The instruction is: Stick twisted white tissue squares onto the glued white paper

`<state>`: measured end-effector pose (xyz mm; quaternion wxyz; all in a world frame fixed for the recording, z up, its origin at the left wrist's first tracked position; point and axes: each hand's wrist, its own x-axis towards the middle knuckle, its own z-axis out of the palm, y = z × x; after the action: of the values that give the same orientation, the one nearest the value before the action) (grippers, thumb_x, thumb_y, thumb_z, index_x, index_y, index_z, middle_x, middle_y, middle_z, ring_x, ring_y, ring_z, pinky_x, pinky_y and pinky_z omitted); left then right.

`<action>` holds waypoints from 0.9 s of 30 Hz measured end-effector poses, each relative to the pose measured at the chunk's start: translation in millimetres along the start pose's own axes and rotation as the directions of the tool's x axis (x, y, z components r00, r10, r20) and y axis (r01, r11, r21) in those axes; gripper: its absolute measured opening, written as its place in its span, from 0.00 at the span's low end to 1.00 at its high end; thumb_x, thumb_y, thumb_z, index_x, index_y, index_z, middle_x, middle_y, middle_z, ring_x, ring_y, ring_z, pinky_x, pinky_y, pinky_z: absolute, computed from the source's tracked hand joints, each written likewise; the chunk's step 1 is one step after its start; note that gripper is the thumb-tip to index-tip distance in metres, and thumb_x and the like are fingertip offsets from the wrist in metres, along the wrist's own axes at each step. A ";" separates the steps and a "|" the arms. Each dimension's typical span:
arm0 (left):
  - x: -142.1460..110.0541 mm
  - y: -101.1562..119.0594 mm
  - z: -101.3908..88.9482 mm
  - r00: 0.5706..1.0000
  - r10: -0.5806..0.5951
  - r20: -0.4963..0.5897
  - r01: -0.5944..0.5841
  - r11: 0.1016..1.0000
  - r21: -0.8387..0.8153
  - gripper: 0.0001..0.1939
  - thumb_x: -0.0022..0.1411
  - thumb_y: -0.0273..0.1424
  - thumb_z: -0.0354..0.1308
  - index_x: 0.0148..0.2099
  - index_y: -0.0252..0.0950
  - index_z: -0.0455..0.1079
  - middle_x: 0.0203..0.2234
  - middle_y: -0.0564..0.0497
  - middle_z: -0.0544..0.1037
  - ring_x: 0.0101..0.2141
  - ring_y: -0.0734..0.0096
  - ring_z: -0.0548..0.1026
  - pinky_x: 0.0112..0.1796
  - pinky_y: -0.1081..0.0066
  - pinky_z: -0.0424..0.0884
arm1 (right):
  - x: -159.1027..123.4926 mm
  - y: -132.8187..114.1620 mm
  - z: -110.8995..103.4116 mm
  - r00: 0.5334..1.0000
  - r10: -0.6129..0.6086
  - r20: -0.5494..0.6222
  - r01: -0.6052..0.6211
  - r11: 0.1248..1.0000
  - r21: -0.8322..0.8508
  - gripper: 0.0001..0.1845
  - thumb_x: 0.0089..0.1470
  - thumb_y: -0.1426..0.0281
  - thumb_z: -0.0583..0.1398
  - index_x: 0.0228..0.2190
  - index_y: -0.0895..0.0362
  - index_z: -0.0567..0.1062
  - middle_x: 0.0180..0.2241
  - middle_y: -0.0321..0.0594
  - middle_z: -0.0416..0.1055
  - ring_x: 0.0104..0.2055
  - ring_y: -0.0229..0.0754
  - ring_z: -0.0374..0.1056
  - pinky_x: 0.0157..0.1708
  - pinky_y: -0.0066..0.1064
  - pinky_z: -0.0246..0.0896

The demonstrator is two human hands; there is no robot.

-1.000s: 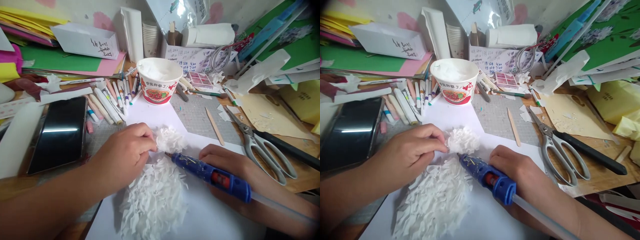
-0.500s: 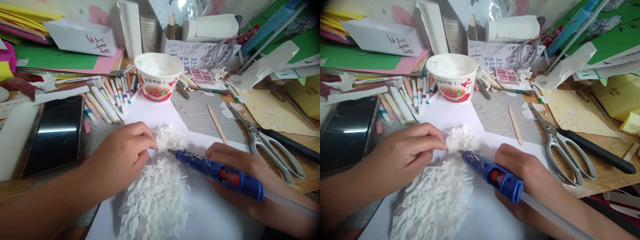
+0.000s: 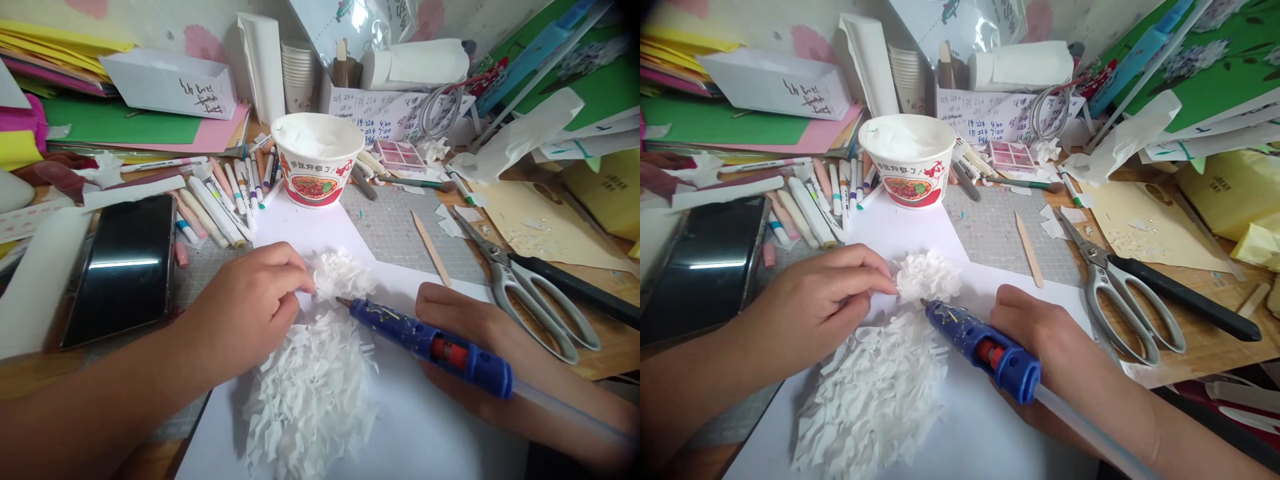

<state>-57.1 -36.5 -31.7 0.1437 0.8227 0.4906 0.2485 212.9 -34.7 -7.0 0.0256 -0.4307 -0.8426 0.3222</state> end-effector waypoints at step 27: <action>0.3 -0.6 -0.4 0.999 -0.014 0.032 0.014 1.000 0.007 0.18 0.55 0.19 0.45 0.35 0.37 0.75 0.35 0.54 0.74 0.36 0.75 0.74 0.38 0.73 0.68 | -0.4 -4.5 1.9 0.997 -0.076 -0.016 0.074 0.996 -0.057 0.10 0.52 0.77 0.54 0.21 0.56 0.61 0.27 0.35 0.59 0.26 0.34 0.60 0.24 0.27 0.52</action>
<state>-57.7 -36.0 -31.6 0.1505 0.8236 0.4949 0.2326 209.3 -37.9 -5.9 0.0332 -0.4022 -0.8667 0.2932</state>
